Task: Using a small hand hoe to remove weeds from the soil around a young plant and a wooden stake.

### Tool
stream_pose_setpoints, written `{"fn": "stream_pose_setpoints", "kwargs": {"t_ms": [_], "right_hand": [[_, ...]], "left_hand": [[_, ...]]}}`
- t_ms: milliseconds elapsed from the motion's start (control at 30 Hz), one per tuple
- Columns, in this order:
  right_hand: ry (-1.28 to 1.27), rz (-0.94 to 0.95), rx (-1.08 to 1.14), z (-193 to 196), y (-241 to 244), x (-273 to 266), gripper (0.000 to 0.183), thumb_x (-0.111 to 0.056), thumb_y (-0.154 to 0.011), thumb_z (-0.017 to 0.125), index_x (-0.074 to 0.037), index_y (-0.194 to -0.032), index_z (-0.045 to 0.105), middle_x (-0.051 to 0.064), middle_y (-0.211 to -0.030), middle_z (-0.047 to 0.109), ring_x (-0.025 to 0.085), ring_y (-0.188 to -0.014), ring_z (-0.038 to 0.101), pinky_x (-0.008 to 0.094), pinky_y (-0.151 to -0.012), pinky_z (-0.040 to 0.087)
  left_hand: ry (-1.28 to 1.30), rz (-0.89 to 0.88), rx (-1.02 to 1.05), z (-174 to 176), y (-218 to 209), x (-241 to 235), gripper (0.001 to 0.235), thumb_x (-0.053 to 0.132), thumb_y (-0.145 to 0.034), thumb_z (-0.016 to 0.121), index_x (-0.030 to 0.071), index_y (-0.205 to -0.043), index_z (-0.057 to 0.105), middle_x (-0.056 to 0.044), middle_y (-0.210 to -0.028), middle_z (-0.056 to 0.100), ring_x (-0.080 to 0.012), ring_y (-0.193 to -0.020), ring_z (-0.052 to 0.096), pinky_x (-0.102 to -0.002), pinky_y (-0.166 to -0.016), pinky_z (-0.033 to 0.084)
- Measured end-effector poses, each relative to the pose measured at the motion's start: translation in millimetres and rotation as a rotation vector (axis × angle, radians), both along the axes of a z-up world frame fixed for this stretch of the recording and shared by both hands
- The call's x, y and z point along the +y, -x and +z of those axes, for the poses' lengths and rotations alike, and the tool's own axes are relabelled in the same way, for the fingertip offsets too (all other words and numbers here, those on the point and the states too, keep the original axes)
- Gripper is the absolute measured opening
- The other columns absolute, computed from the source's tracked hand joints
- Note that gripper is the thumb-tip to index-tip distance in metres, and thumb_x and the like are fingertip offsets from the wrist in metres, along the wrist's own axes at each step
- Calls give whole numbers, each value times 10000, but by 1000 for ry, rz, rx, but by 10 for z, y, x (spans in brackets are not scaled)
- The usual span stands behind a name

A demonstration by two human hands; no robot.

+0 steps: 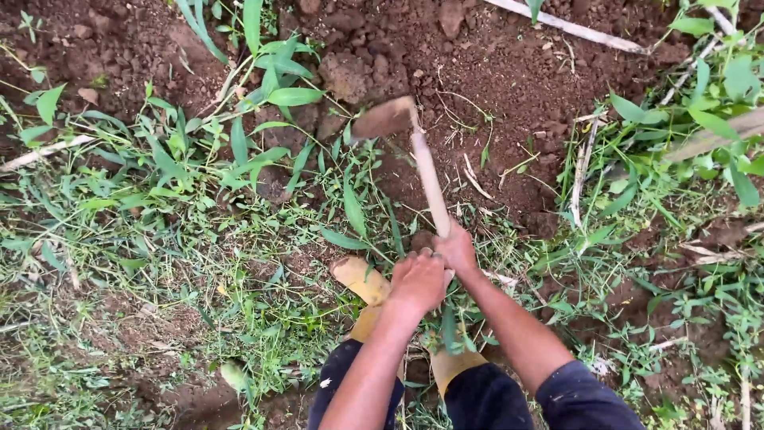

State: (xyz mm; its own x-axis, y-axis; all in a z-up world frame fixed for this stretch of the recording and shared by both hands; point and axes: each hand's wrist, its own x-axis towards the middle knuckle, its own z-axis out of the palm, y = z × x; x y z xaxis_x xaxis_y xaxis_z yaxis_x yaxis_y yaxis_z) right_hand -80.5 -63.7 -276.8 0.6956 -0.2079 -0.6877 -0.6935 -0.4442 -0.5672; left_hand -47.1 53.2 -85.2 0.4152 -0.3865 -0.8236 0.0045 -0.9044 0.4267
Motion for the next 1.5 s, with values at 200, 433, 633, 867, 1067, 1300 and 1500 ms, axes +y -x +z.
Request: {"fn": "stream_pose_setpoints", "kwargs": {"t_ms": [200, 433, 633, 867, 1067, 1300, 1500], "right_hand": [[176, 319, 384, 179, 1487, -923, 592, -205, -829, 632, -185, -1418, 577, 238, -1158, 751, 418, -1171, 695, 548, -1008, 551], [136, 195, 297, 544, 1798, -1002, 446, -159, -807, 702, -129, -1252, 706, 254, -1112, 765, 450, -1112, 715, 544, -983, 580], [75, -162, 226, 520, 737, -645, 525, -264, -806, 667, -39, -1279, 652, 309, -1111, 715, 464, -1133, 673, 594, -947, 507], [201, -76, 166, 325, 1469, -1089, 502, -155, -863, 640, -22, -1347, 625, 333, -1138, 707, 491, -1127, 677, 593, -957, 541], [145, -215, 433, 407, 2314, -1187, 550, -111, -881, 631, -214, -1418, 568, 113, -1001, 741, 215, -686, 654, 313, -579, 565], [21, -650, 75, 839, 1393, -1055, 196, -66, -917, 686, 6, -1087, 622, 179, -745, 650, 272, -534, 633, 378, -495, 572], [153, -979, -127, 131, 1506, -756, 170, -67, -810, 739, -14, -914, 616, 143, -654, 613, 224, -497, 572, 384, -435, 418]], "left_hand": [[20, 133, 83, 518, -204, 5, 390, 201, -1059, 435, -51, -1320, 578, -276, -1324, 592, -365, -1283, 556, -546, -1143, 363], [2, 34, 44, 120, -50, -117, 365, 19, -1019, 395, -75, -1326, 568, -260, -1285, 624, -379, -1262, 587, -560, -1111, 405], [-35, -61, 46, 229, -98, -235, 379, 2, -1002, 392, -76, -1327, 572, -267, -1274, 627, -370, -1248, 598, -555, -1117, 395], [-25, -98, 55, -21, 23, -343, 408, 163, -1037, 393, -38, -1350, 560, -254, -1286, 623, -355, -1281, 566, -572, -1161, 317], [-67, -202, 4, -28, 29, -517, 257, 98, -1039, 499, 12, -1262, 595, -174, -1317, 586, -253, -1041, 684, -453, -1032, 499], [-62, -215, 53, -181, 101, -618, 417, 106, -1033, 384, -68, -1385, 523, -277, -1345, 588, -381, -1333, 522, -599, -1145, 318], [-73, -266, 63, -266, 175, -680, 439, 222, -1064, 385, -43, -1383, 529, -256, -1346, 594, -357, -1337, 520, -567, -1157, 313]]}}
